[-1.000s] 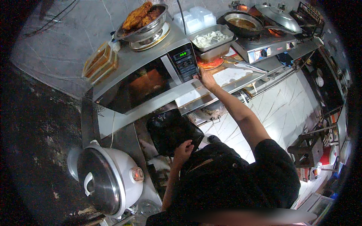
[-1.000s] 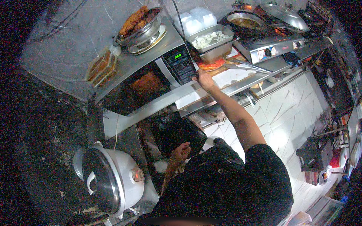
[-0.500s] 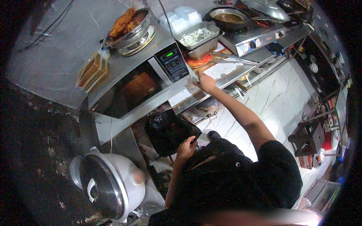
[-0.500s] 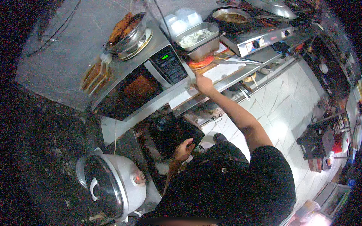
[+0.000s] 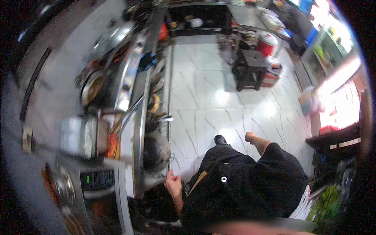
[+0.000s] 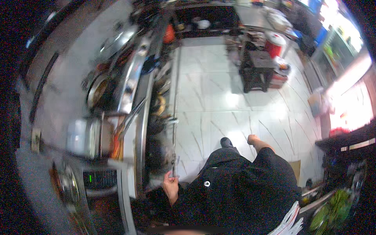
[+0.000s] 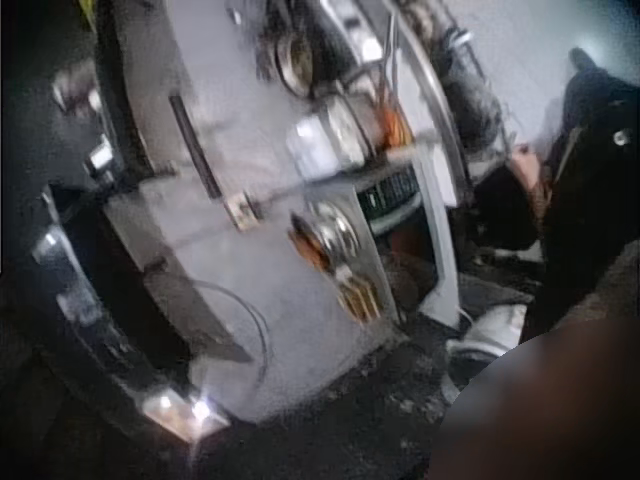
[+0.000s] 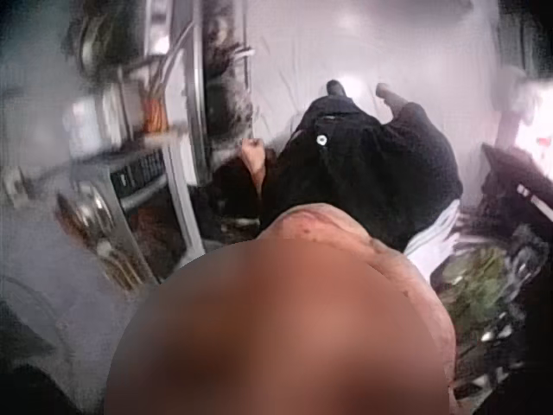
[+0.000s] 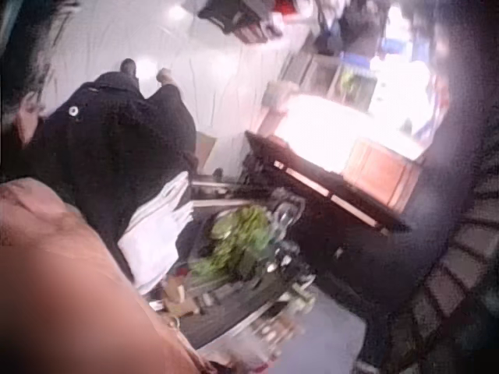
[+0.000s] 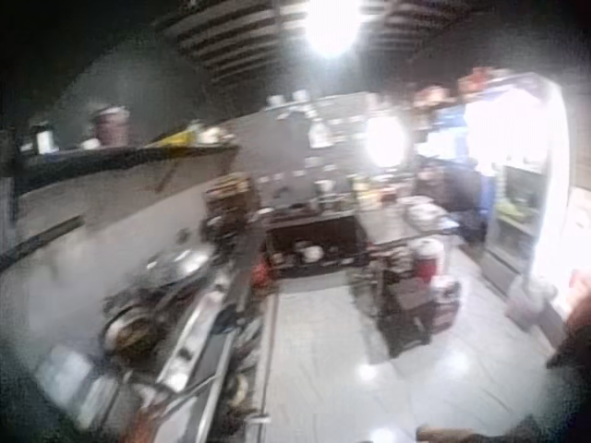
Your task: The person assembles takeout food boxes by opening containers, lining them with wax paper, and adding various ingredients including shredded cheese, chopped tomatoes, lettuce, and onions. They also use a microwave to heat items and arrange containers on the counter.
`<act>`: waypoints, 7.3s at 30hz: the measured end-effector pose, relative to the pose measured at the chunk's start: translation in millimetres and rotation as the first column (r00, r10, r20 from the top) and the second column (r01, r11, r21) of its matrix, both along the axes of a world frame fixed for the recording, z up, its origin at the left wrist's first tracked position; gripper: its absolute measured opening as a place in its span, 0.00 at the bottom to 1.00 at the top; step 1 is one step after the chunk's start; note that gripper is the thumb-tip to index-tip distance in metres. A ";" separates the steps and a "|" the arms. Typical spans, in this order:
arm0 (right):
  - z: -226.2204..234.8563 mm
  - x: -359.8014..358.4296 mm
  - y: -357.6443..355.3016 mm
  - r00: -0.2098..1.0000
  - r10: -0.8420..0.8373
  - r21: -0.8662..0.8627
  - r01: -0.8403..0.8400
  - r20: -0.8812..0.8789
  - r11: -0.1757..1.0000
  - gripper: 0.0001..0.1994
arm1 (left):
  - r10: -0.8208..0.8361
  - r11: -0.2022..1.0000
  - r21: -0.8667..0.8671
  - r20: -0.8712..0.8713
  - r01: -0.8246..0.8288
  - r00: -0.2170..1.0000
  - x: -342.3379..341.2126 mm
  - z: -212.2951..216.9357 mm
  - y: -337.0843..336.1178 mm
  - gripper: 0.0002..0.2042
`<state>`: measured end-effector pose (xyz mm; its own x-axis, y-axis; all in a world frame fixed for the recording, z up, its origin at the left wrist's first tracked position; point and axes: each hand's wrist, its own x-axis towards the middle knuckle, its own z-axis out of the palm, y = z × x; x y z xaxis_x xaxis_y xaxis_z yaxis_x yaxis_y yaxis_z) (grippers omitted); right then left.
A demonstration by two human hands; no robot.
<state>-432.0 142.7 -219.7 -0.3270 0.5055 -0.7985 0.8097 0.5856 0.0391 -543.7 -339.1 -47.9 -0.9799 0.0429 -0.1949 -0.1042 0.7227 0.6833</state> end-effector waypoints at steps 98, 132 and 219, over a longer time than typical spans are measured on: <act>203.0 -870.7 1361.9 -0.440 -0.591 -0.677 0.688 -0.676 0.262 0.40 | -0.934 0.239 0.513 0.353 0.824 0.051 -986.9 -28.8 1846.2 0.30; 242.1 -855.1 1400.4 0.208 -0.499 -0.133 0.815 -0.841 0.564 0.37 | -0.858 0.415 0.750 0.135 0.514 0.496 -941.7 4.8 1804.8 0.10; 225.9 -849.6 1326.4 -0.412 -0.125 -0.424 0.799 -0.902 0.427 0.14 | -0.908 0.191 0.977 0.211 -0.090 0.363 -923.7 55.0 1732.7 0.24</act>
<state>-1281.5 1469.1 6.3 0.1887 0.9718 0.1412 0.1511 0.1133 -0.9820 -1467.4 1393.6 7.0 -0.1786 0.9704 -0.1623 -0.7369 -0.0226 0.6756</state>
